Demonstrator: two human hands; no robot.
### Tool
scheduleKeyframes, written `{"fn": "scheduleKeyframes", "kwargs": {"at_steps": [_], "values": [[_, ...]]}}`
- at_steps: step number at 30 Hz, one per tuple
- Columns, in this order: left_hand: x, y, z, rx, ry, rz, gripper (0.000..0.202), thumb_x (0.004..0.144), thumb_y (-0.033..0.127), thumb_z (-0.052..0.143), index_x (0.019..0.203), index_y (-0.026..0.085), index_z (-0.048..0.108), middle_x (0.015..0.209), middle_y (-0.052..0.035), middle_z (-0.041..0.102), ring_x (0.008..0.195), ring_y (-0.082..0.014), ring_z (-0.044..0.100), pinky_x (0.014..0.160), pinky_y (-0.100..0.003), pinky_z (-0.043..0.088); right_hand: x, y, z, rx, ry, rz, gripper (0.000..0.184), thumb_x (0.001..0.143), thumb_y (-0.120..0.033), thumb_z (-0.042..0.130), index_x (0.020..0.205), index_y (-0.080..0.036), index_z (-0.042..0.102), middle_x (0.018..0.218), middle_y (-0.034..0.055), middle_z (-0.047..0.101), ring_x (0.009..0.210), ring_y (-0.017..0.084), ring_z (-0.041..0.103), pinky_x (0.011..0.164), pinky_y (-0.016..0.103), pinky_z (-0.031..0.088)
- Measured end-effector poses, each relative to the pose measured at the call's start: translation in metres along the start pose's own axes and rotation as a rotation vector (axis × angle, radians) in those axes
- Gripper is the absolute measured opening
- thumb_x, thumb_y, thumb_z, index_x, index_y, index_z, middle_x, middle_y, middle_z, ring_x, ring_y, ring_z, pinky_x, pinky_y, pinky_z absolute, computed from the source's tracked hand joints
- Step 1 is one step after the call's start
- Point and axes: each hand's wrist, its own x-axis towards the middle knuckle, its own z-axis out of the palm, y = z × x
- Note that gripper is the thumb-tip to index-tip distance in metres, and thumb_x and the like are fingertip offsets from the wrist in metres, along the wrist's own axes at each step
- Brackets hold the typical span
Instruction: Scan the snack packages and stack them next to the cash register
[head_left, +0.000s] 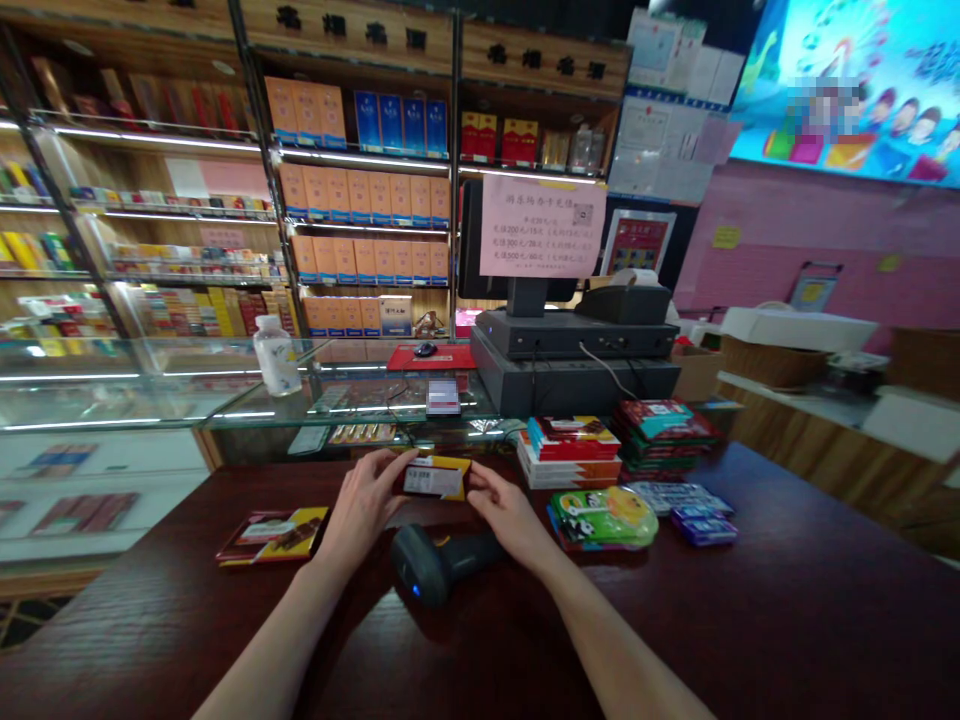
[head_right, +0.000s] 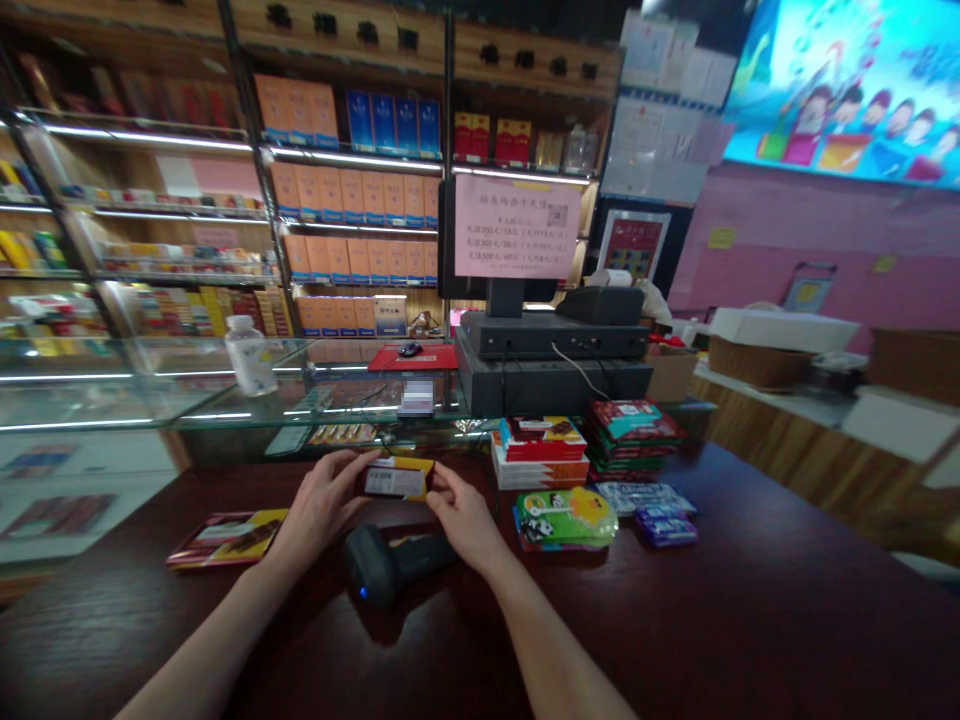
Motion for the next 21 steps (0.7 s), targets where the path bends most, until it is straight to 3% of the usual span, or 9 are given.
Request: {"fn": "scheduleKeyframes", "kwargs": {"at_steps": [6,13,18,21], "values": [[-0.001,-0.001,0.006,-0.148,-0.049,-0.036,0.075,0.085,0.015,0.061,0.152,0.039,0.035,0.123,-0.0053,0.051,0.118,-0.0222,0.057,0.11,-0.041,0.046,0.0,-0.001,0.002,0.008,-0.014,0.01,0.056,0.087,-0.023,0.058,0.143,-0.023,0.053,0.133,0.011,0.067,0.107,0.023,0.07,0.099,0.044,0.052],[0.0,0.002,0.007,-0.313,-0.093,-0.082,0.065,0.094,0.023,0.05,0.155,0.034,0.03,0.134,-0.0065,0.056,0.124,-0.0201,0.058,0.112,-0.04,0.045,0.001,0.002,0.0,0.017,0.026,-0.024,0.059,0.087,-0.021,0.057,0.145,-0.021,0.05,0.133,0.0108,0.067,0.114,0.024,0.067,0.105,0.044,0.048],[0.001,-0.001,0.013,-0.536,-0.067,-0.26,0.057,0.092,0.032,0.053,0.147,0.023,0.044,0.121,-0.0081,0.069,0.107,-0.0212,0.069,0.099,-0.042,0.054,0.004,0.01,-0.001,0.03,0.049,-0.012,0.061,0.087,-0.021,0.058,0.147,-0.025,0.048,0.139,0.009,0.062,0.116,0.023,0.066,0.104,0.043,0.051],[0.002,0.001,0.014,-0.64,-0.086,-0.362,0.056,0.09,0.04,0.055,0.142,0.02,0.05,0.117,-0.0089,0.072,0.111,-0.0245,0.069,0.098,-0.044,0.055,0.005,0.017,0.0,0.076,0.06,-0.026,0.062,0.086,-0.024,0.059,0.146,-0.027,0.049,0.145,0.0091,0.056,0.121,0.024,0.064,0.102,0.042,0.052]]}}
